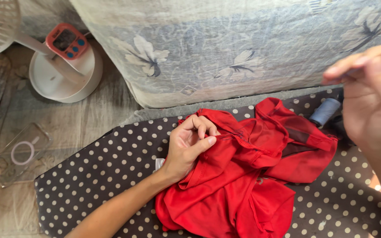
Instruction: The person hand-sews a red garment lying on a bed, using a needle and thread to stitch along its edge. They repeatedly pull the thread through the fabric, adjust and align the fabric edges, and reposition the garment while working with spools of thread placed nearby.
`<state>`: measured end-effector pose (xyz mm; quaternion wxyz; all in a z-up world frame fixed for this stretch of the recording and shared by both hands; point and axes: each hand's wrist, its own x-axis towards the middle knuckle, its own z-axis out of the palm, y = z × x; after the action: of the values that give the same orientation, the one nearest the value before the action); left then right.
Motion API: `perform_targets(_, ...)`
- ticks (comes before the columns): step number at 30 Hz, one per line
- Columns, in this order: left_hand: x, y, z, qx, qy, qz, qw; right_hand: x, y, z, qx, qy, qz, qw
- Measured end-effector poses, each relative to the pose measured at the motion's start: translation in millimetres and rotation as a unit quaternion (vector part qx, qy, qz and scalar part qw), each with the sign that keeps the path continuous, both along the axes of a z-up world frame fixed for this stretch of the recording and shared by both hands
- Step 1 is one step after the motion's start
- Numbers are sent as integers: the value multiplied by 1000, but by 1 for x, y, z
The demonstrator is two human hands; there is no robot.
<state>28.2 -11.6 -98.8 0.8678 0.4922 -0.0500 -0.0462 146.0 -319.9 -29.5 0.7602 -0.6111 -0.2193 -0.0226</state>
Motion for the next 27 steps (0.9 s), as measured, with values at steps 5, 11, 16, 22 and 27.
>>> perform_targets(5, -8, 8, 20, 51, -3, 51, 997, 0, 9, 12, -92, 1, -6, 996)
perform_targets(11, -17, 10, 47, 60, 32, 37, 997, -18, 43, 41, -482, -276, -113, 823)
perform_targets(16, -27, 5, 63, 84, 38, 13, 996, -37, 74, 33, -389, -364, 88, 842)
perform_targets(22, -35, 7, 73, 138, -12, 11, 990, -50, 74, 17, -350, -381, 105, 849)
perform_targets(27, -30, 7, 78, 191, -52, 27, 980, -46, 51, 22, -329, -390, 62, 857)
